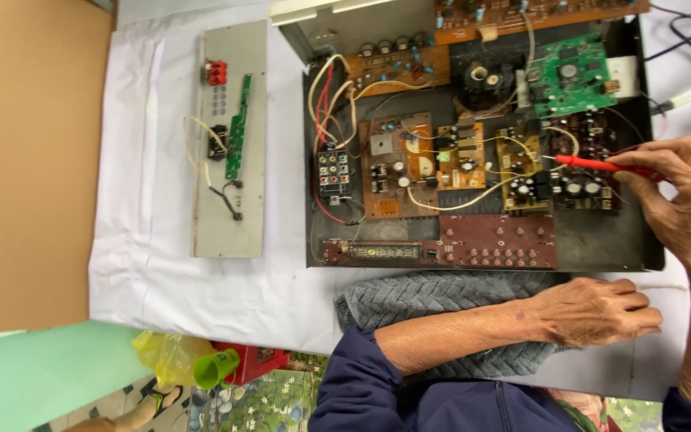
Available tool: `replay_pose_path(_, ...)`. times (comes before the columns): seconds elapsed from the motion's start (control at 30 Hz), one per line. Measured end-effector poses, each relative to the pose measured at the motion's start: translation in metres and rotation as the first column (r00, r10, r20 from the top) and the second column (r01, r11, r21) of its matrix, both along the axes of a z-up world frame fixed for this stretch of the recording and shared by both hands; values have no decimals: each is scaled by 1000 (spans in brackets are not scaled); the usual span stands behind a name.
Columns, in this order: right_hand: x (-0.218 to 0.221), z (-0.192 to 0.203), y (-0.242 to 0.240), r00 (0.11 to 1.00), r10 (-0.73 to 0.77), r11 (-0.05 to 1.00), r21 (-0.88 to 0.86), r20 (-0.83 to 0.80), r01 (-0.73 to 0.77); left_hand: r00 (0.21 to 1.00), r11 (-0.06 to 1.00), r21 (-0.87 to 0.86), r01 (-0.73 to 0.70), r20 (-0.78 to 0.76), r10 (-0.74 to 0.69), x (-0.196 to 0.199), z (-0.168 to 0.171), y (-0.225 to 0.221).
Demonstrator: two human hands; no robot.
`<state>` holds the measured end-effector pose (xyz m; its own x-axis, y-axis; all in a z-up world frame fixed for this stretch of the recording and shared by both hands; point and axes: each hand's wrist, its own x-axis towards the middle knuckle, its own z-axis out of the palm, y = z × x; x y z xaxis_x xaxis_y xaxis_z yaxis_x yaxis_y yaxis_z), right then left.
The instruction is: Testing electronic circuits on an open device using a digital multimeter probe to diagnose issues.
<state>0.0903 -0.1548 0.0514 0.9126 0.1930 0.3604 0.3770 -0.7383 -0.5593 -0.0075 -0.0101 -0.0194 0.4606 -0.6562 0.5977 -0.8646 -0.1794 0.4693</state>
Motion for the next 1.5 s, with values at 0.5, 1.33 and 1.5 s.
replay_pose_path(0.5, 3, -21, -2, 999, -10, 997, 71, -39, 13, 999, 1000, -17, 20, -30, -21, -1, -4, 2)
replay_pose_path(1.33, 4, 17, 4, 995, -82, 996, 28, 49, 80, 999, 999, -16, 44, -11, -44, 4, 11, 6)
replay_pose_path(1.5, 6, 9, 1, 994, -86, 996, 2, 66, 86, 999, 999, -26, 41, -1, -41, 3, 7, 4)
